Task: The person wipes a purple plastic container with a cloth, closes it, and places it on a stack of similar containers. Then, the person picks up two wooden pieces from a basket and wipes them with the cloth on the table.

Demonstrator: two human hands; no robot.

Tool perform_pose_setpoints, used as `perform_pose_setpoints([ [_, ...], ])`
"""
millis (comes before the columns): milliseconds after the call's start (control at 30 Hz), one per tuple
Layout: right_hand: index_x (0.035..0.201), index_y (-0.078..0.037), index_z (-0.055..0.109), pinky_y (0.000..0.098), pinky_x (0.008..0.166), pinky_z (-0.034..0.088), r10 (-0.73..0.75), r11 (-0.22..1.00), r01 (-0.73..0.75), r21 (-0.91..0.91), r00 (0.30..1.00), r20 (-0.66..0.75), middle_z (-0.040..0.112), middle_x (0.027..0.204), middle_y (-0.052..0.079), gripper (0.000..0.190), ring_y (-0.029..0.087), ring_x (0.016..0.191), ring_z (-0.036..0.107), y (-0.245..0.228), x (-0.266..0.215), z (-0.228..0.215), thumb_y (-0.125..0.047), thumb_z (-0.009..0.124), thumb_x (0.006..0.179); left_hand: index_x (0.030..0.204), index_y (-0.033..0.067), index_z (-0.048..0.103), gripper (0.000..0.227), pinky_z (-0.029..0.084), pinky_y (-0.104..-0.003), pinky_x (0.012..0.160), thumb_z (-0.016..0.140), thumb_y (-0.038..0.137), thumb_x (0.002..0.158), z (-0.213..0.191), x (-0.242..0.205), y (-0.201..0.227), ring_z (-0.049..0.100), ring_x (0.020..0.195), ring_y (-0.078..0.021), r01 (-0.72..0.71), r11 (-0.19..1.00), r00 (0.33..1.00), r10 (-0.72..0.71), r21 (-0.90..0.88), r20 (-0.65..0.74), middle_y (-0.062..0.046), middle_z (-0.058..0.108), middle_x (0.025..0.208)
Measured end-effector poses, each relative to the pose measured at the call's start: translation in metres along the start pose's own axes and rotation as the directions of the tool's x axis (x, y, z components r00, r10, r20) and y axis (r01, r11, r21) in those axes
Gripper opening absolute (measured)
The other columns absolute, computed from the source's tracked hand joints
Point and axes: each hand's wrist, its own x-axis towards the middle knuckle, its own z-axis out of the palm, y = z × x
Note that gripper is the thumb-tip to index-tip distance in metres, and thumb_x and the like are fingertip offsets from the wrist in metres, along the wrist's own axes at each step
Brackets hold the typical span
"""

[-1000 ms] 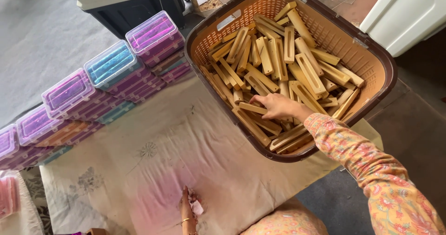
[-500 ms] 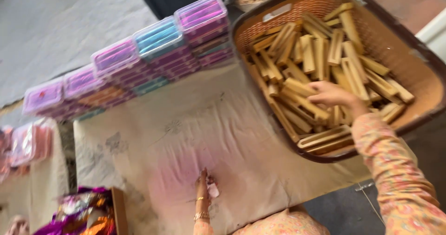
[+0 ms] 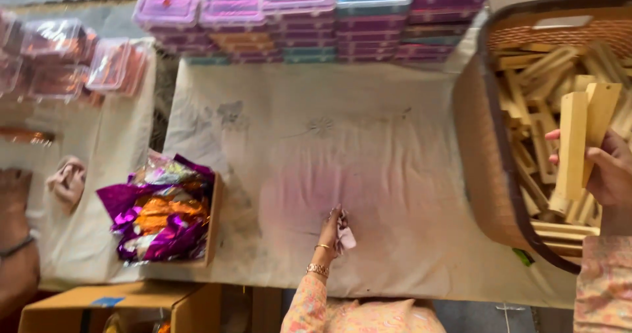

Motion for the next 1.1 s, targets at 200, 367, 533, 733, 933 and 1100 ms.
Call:
perform_pose_setpoints([
  [200,0.136,-0.001,0.057,0.0383,0.095,0.059,0.062,0.986,-0.015,-0.165,0.956,0.286,0.071,0.123,0.021,0.043,0.024,0.108,0.070,0.014,0.052,0.184,-0.018,0.063,0.097,0.090,0.0146,0.061,0.031,0.041,-0.025,0.052,0.066,0.044,0.099,-0.082,-0.040,0.002,0.051,0.060,-0.0077,-0.067,0.926,0.997,0.076,-0.372,0.011,0.002,0.056,0.071],
  [367,0.133,-0.009,0.058,0.0420,0.092,0.053,0.252,0.621,0.251,-0.743,0.834,0.492,0.068,0.116,0.015,0.047,0.029,0.106,0.066,0.140,0.092,0.322,-0.013,0.064,0.087,0.095,0.0137,0.064,0.033,0.042,-0.026,0.049,0.063,0.047,0.097,-0.152,-0.081,0.032,0.050,0.056,-0.0088,-0.126,0.878,0.992,0.116,-0.462,-0.049,0.002,0.056,0.069],
  [533,0.135,-0.017,0.061,0.0440,0.093,0.054,0.337,0.401,0.428,-0.810,0.753,0.565,0.073,0.116,0.015,0.045,0.033,0.108,0.069,0.173,0.093,0.416,-0.019,0.066,0.091,0.106,0.0077,0.066,0.041,0.048,-0.025,0.061,0.059,0.048,0.103,-0.185,-0.103,0.051,0.058,0.070,-0.0099,-0.252,0.887,0.968,0.221,-0.387,-0.122,-0.002,0.062,0.079],
  [733,0.137,-0.012,0.058,0.0486,0.105,0.046,-0.040,0.531,0.458,-0.713,0.854,0.519,0.059,0.136,0.017,0.058,0.037,0.125,0.055,0.171,0.031,0.474,-0.033,0.075,0.087,0.115,0.0125,0.065,0.054,0.057,-0.034,0.066,0.033,0.051,0.093,-0.163,-0.068,0.044,0.068,0.075,-0.0161,-0.125,0.897,0.989,0.080,-0.423,-0.123,-0.002,0.075,0.091],
  [933,0.145,-0.013,0.057,0.0424,0.111,0.045,0.025,0.682,0.339,-0.648,0.875,0.484,0.057,0.150,0.013,0.050,0.033,0.134,0.054,0.176,-0.040,0.487,-0.009,0.065,0.096,0.140,0.0177,0.058,0.042,0.051,-0.027,0.065,0.054,0.023,0.099,-0.126,0.045,-0.031,0.061,0.072,-0.0075,-0.034,0.984,0.992,0.055,-0.174,0.114,0.004,0.067,0.092],
  [1100,0.124,-0.013,0.070,0.0345,0.092,0.061,0.011,0.742,0.001,-0.671,1.000,0.013,0.077,0.117,0.008,0.037,0.023,0.103,0.077,0.206,-0.042,0.434,0.002,0.062,0.092,0.142,0.0306,0.044,0.052,0.060,-0.032,0.073,0.066,0.017,0.097,-0.087,0.024,0.021,0.055,0.067,-0.0080,0.172,0.975,0.935,-0.117,-0.139,0.336,0.003,0.061,0.086],
])
